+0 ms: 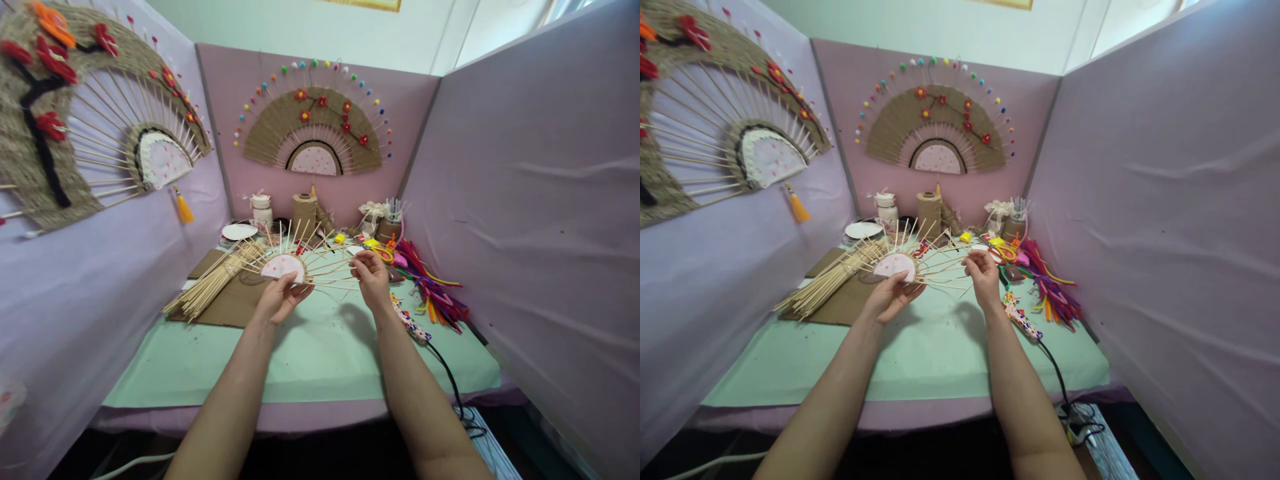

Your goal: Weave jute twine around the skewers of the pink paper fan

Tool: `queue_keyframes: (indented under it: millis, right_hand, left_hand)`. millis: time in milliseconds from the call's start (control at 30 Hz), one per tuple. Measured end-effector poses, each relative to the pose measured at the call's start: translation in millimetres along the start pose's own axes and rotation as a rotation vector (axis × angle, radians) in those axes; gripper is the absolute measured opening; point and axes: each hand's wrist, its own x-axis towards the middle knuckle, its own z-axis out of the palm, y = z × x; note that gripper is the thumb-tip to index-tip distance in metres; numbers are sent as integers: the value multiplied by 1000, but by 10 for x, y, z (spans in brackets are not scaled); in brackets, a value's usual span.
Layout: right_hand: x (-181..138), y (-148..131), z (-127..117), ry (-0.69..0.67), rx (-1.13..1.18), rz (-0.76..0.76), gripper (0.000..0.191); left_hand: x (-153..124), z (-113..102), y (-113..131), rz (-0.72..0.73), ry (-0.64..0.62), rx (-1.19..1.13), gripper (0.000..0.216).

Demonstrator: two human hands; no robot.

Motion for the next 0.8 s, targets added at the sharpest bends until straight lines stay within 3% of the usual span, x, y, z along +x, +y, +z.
queue_keyframes:
  millis: [300,533,800]
  right_hand:
    - [-67,244,163,-177,-226,200,16]
    - [-147,445,283,-68,-154,218,17]
    - [-133,460,304,-77,-202,286,13]
  left_hand:
    - [-124,136,-121,-195,-135,19,12]
    - [-178,214,-346,-319,-202,40,14]
    - [-160,201,-345,-255,-189,60,16]
